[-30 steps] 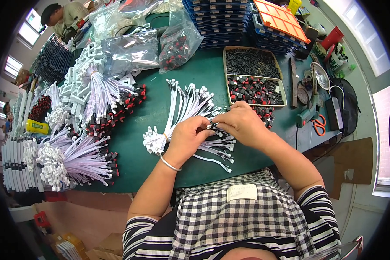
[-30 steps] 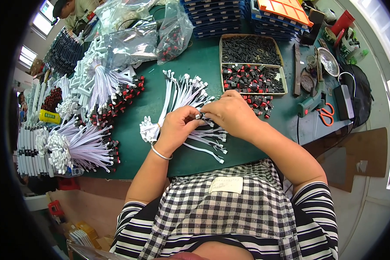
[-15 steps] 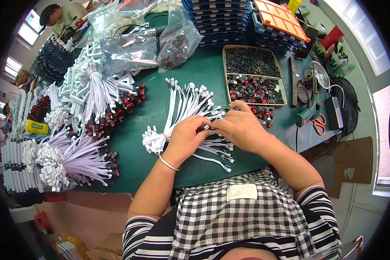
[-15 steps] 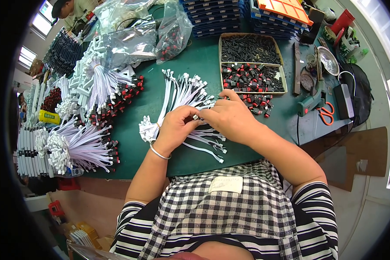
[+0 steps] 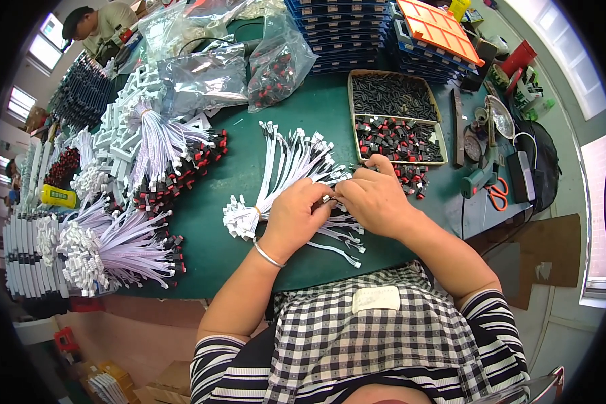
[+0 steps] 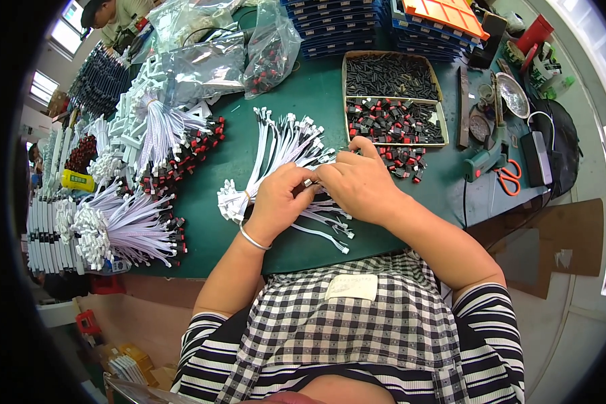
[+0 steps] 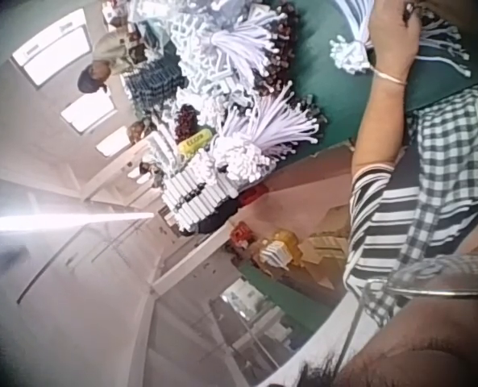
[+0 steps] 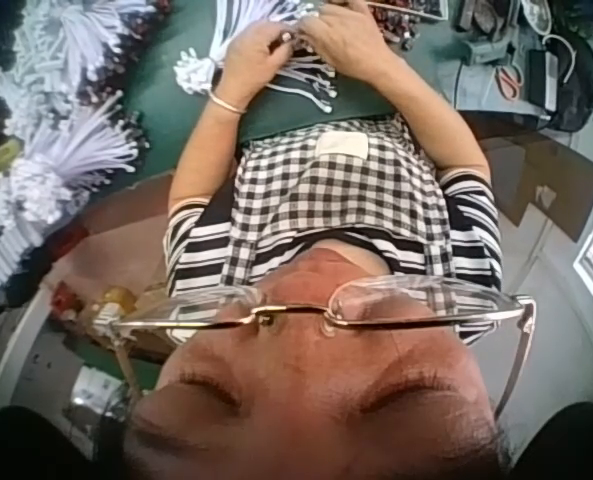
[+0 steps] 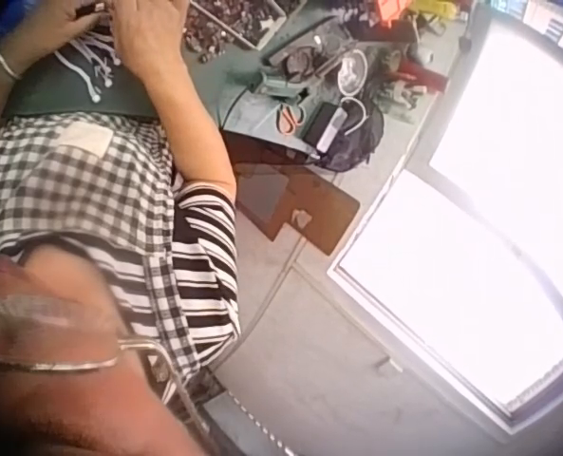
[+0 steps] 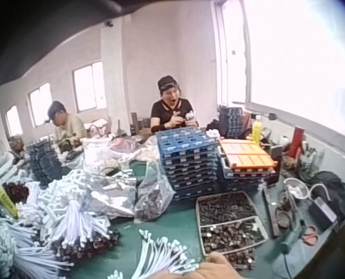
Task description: The person attaches small connectors and components to white wire bundles by hand at a factory workbench.
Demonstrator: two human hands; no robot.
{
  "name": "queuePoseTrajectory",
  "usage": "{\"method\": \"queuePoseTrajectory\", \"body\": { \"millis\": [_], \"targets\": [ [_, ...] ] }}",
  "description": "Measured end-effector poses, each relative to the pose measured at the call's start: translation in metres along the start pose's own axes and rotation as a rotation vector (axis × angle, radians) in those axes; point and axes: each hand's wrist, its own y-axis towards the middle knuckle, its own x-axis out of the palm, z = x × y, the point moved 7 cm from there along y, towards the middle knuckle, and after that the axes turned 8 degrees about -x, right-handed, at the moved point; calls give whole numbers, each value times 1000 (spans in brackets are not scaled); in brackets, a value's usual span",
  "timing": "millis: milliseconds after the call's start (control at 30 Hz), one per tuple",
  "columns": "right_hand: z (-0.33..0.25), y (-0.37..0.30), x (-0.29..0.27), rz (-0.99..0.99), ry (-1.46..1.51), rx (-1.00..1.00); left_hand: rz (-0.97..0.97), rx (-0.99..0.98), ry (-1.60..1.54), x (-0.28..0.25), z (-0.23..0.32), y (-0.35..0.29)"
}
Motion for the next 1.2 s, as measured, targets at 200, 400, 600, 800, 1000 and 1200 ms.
{"method": "queuePoseTrajectory", "body": {
  "millis": [200,400,600,800,1000,1200],
  "targets": [
    [2,-5,1,72,-8,-3,27,70,67,2,9,1],
    [22,0,-28,137,-98,30,49,141,163,5,9,-3],
    [158,-2,-37,0,-381,291,-95,127,200,3,18,-6],
    [210,-7,-12,-348,-424,440,-11,92,265,-46,37,-14],
    [192,-33,-67,-205,-304,393,61,92,337,-68,22,-48],
    [52,-110,-88,129,-141,304,161,265,437,-37,29,-66]
  ]
}}
